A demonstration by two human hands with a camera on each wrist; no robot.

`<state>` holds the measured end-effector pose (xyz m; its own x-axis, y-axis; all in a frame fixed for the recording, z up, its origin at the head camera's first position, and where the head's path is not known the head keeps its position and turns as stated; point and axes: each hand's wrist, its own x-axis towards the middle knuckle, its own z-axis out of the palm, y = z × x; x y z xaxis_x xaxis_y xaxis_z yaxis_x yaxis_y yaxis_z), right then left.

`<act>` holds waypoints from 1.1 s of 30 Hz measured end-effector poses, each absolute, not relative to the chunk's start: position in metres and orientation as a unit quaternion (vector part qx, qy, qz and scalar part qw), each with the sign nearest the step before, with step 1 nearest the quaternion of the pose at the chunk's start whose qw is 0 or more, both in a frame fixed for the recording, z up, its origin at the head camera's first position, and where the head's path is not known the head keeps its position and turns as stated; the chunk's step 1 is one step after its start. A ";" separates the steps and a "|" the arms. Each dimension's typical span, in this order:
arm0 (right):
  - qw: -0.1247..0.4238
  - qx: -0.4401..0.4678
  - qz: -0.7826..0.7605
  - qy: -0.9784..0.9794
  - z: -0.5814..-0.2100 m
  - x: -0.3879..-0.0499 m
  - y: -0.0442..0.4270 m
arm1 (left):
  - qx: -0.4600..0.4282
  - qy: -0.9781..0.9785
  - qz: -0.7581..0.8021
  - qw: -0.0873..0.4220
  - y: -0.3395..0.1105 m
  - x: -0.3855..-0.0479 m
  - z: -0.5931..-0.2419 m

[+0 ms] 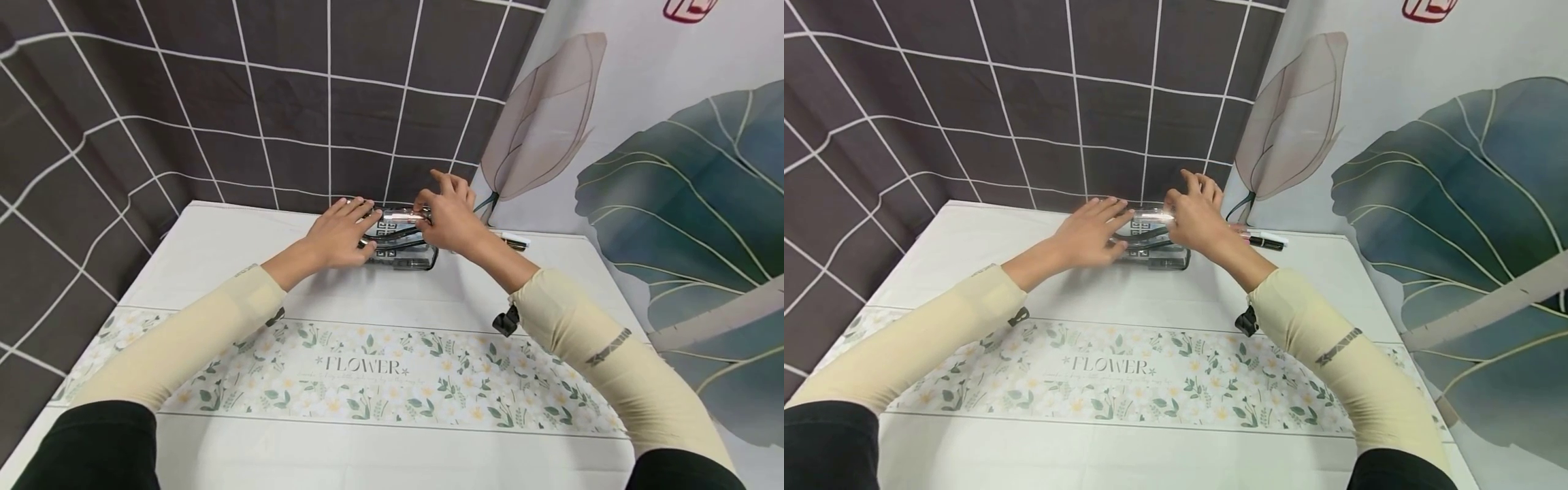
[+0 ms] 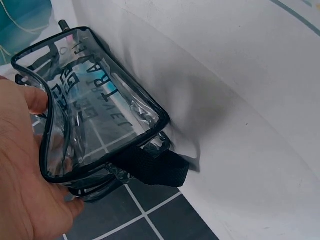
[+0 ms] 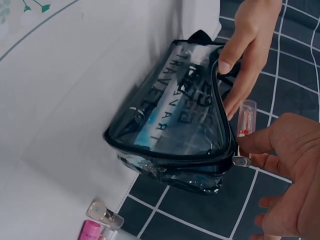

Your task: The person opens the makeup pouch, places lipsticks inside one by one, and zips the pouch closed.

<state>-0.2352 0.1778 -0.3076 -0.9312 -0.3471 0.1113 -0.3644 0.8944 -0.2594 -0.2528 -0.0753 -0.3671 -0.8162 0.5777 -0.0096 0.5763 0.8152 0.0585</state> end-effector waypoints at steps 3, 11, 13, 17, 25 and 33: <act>0.030 0.185 0.137 -0.973 -0.310 -0.236 0.175 | 0.302 0.953 0.027 0.017 -0.075 -0.252 -0.367; 0.031 0.187 0.134 -0.973 -0.313 -0.240 0.170 | 0.302 0.953 0.031 0.023 -0.075 -0.251 -0.365; 0.029 0.188 0.132 -0.973 -0.314 -0.241 0.168 | 0.302 0.953 0.030 0.023 -0.076 -0.251 -0.365; 0.019 0.188 0.128 -0.974 -0.315 -0.242 0.164 | 0.302 0.952 0.029 0.024 -0.075 -0.251 -0.365; 0.011 0.189 0.114 -0.975 -0.316 -0.242 0.156 | 0.304 0.952 0.035 0.024 -0.074 -0.252 -0.366; 0.004 0.180 0.116 -0.977 -0.317 -0.243 0.152 | 0.305 0.952 0.030 0.020 -0.076 -0.252 -0.366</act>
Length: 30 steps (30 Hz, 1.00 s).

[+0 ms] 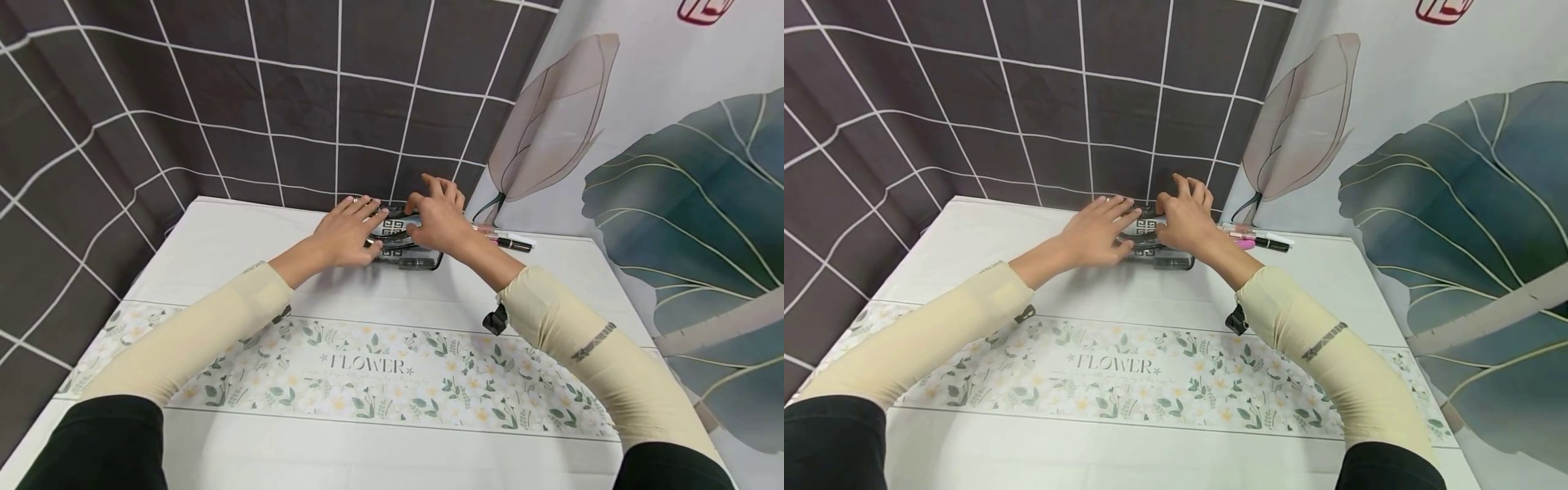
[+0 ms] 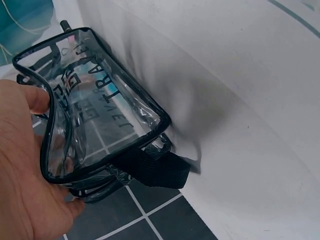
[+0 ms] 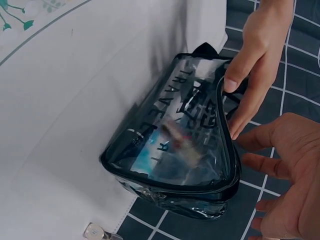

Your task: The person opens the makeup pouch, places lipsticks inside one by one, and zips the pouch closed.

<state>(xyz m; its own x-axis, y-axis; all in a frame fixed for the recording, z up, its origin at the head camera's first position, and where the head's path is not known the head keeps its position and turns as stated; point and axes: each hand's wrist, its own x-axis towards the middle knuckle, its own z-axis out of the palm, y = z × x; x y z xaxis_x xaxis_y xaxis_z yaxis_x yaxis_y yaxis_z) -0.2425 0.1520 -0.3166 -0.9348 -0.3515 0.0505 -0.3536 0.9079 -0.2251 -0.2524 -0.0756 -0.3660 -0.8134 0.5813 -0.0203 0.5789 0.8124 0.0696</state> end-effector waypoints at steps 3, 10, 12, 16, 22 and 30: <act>0.008 0.180 0.117 -0.977 -0.316 -0.242 0.154 | 0.305 0.952 0.027 0.019 -0.075 -0.253 -0.365; 0.009 0.182 0.124 -0.975 -0.316 -0.241 0.158 | 0.307 0.951 0.021 0.017 -0.075 -0.254 -0.366; 0.008 0.183 0.128 -0.975 -0.316 -0.241 0.159 | 0.307 0.951 0.020 0.017 -0.075 -0.254 -0.367; 0.007 0.185 0.136 -0.973 -0.317 -0.242 0.161 | 0.305 0.952 0.021 0.016 -0.075 -0.253 -0.367; 0.016 0.183 0.157 -0.970 -0.319 -0.245 0.166 | 0.306 0.952 0.025 0.016 -0.076 -0.252 -0.366; 0.034 0.180 0.159 -0.970 -0.317 -0.245 0.174 | 0.306 0.952 0.024 0.010 -0.075 -0.252 -0.367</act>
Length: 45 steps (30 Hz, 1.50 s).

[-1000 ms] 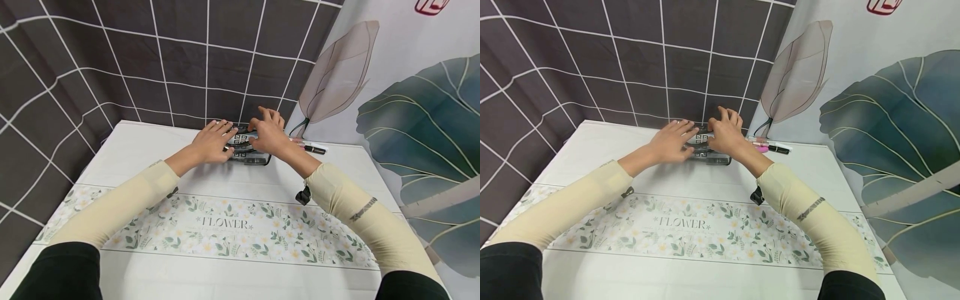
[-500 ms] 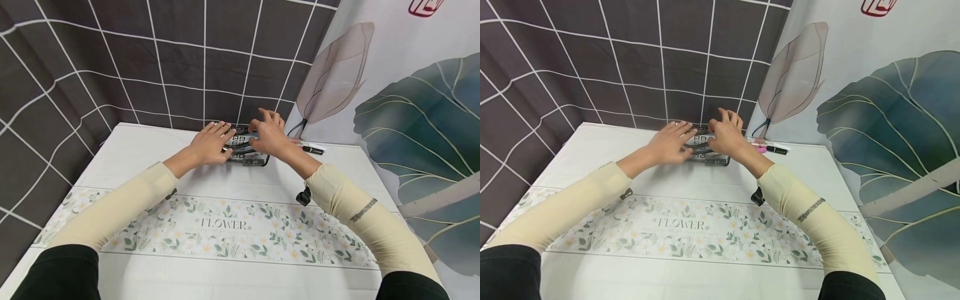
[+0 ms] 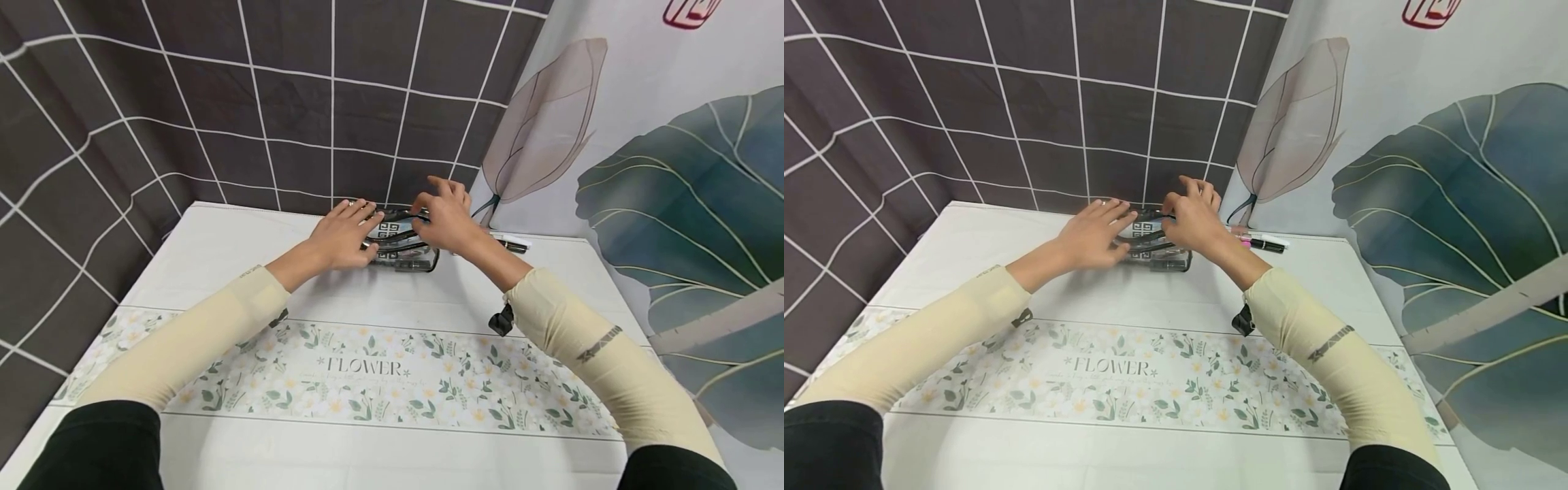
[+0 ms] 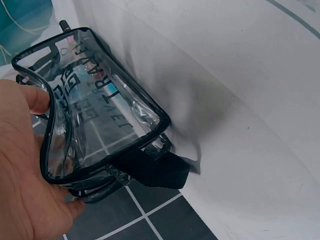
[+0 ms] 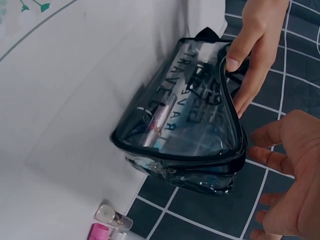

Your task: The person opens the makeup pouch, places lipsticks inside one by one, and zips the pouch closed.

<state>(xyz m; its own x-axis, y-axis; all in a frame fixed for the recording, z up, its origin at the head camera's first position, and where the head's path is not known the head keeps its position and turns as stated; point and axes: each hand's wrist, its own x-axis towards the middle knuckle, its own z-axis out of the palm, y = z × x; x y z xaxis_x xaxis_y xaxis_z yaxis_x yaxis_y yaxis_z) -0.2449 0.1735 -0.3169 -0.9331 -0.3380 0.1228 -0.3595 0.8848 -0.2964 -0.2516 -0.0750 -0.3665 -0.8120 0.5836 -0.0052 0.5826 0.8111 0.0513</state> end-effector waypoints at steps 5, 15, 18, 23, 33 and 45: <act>0.039 0.176 0.165 -0.970 -0.317 -0.246 0.182 | 0.310 0.950 0.027 0.007 -0.075 -0.252 -0.368; 0.049 0.155 0.178 -0.970 -0.312 -0.249 0.198 | 0.309 0.951 0.023 0.008 -0.076 -0.254 -0.370; 0.050 0.146 0.178 -0.972 -0.313 -0.250 0.202 | 0.310 0.950 0.023 0.008 -0.076 -0.254 -0.369; 0.056 0.144 0.179 -0.972 -0.317 -0.253 0.211 | 0.311 0.950 0.024 0.008 -0.076 -0.254 -0.369; 0.053 0.128 0.177 -0.974 -0.323 -0.256 0.230 | 0.312 0.950 0.023 0.009 -0.075 -0.254 -0.369; 0.042 0.095 0.173 -0.979 -0.331 -0.261 0.258 | 0.312 0.950 0.018 0.009 -0.075 -0.254 -0.368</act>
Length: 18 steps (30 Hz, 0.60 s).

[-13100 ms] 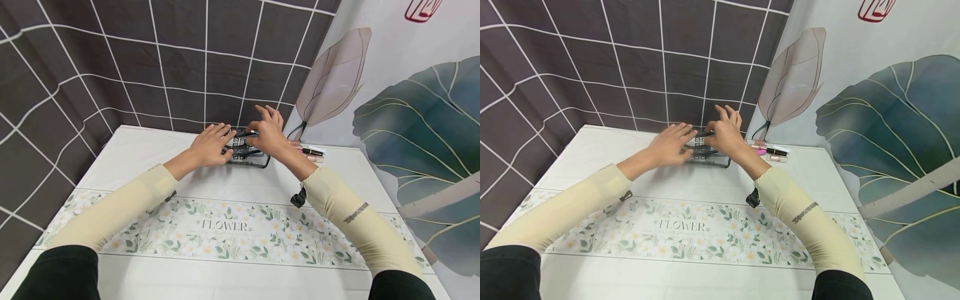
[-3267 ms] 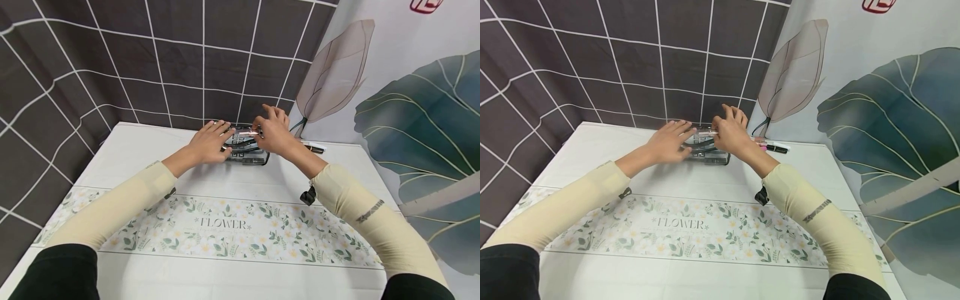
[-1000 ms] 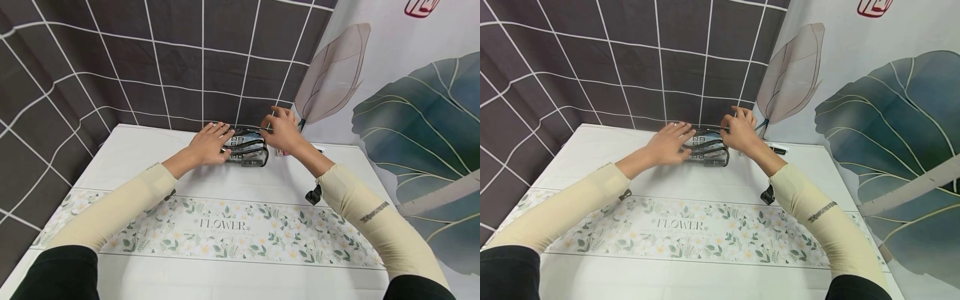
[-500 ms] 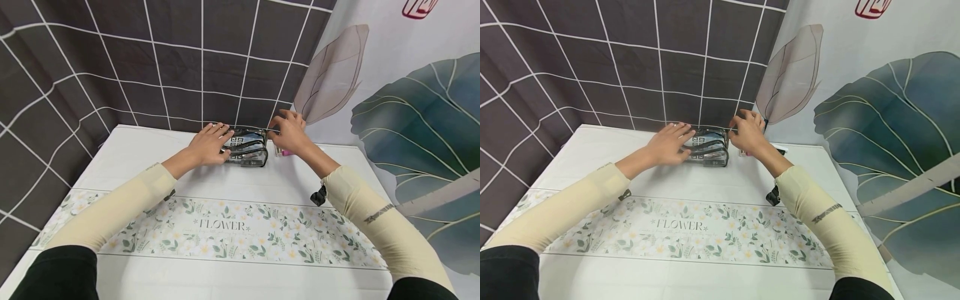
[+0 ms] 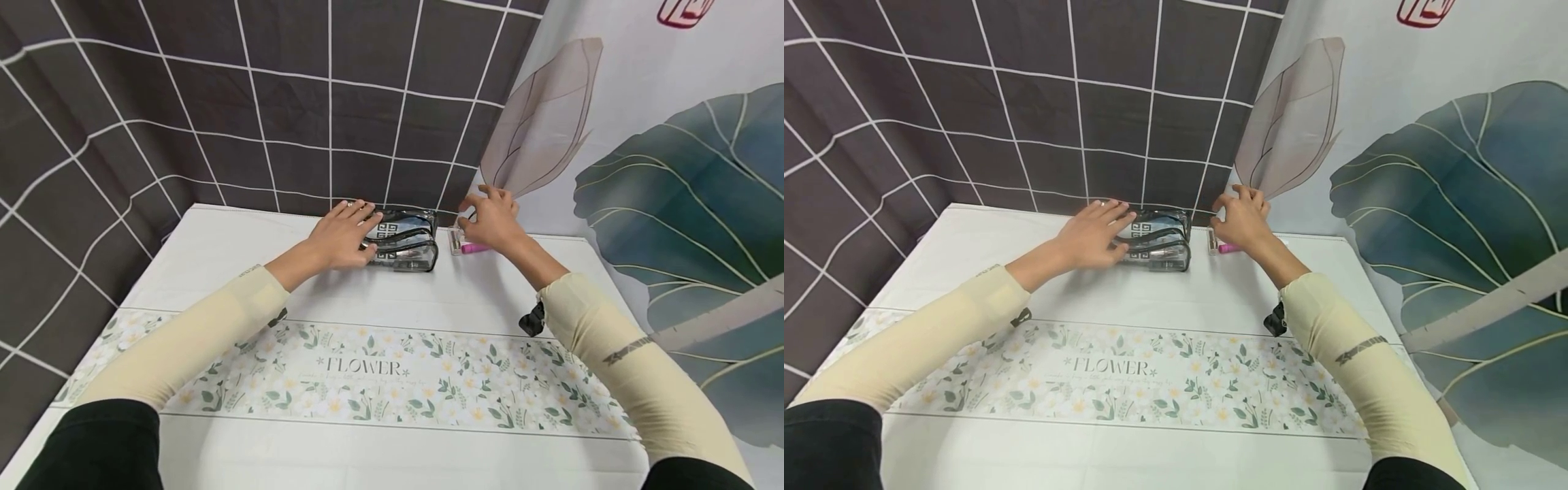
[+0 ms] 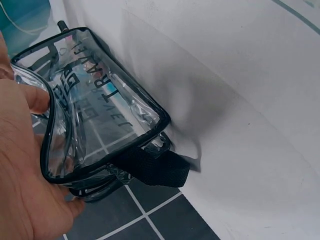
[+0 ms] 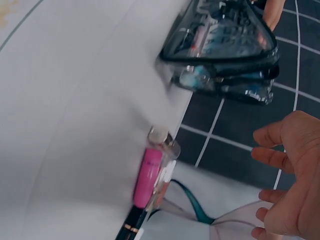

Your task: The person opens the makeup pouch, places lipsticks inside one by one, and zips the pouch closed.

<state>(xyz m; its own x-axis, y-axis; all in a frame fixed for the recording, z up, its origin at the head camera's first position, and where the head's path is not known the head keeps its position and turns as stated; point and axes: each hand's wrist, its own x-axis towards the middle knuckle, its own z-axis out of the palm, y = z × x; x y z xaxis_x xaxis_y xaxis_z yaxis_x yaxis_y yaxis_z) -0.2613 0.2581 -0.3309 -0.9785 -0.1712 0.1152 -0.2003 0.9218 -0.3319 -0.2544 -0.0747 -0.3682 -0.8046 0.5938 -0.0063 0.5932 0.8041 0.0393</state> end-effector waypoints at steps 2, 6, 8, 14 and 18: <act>0.036 0.087 0.173 -0.980 -0.330 -0.262 0.263 | 0.312 0.950 0.017 0.011 -0.075 -0.254 -0.368; 0.019 0.067 0.173 -0.982 -0.329 -0.261 0.272 | 0.312 0.950 0.020 0.015 -0.075 -0.253 -0.367; 0.009 0.058 0.170 -0.984 -0.329 -0.261 0.277 | 0.311 0.950 0.020 0.017 -0.074 -0.253 -0.366; -0.009 0.042 0.162 -0.986 -0.333 -0.265 0.289 | 0.312 0.950 0.020 0.016 -0.075 -0.253 -0.365; -0.014 0.030 0.149 -0.988 -0.336 -0.264 0.294 | 0.313 0.949 0.025 0.015 -0.076 -0.251 -0.365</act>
<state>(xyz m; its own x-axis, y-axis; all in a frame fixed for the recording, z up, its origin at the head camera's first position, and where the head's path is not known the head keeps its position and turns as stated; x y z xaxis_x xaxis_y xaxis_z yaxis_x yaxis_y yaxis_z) -0.2641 0.2936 -0.3359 -0.9978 -0.0634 -0.0195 -0.0548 0.9536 -0.2959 -0.2512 -0.0757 -0.3654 -0.8034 0.5954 -0.0123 0.5939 0.8025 0.0569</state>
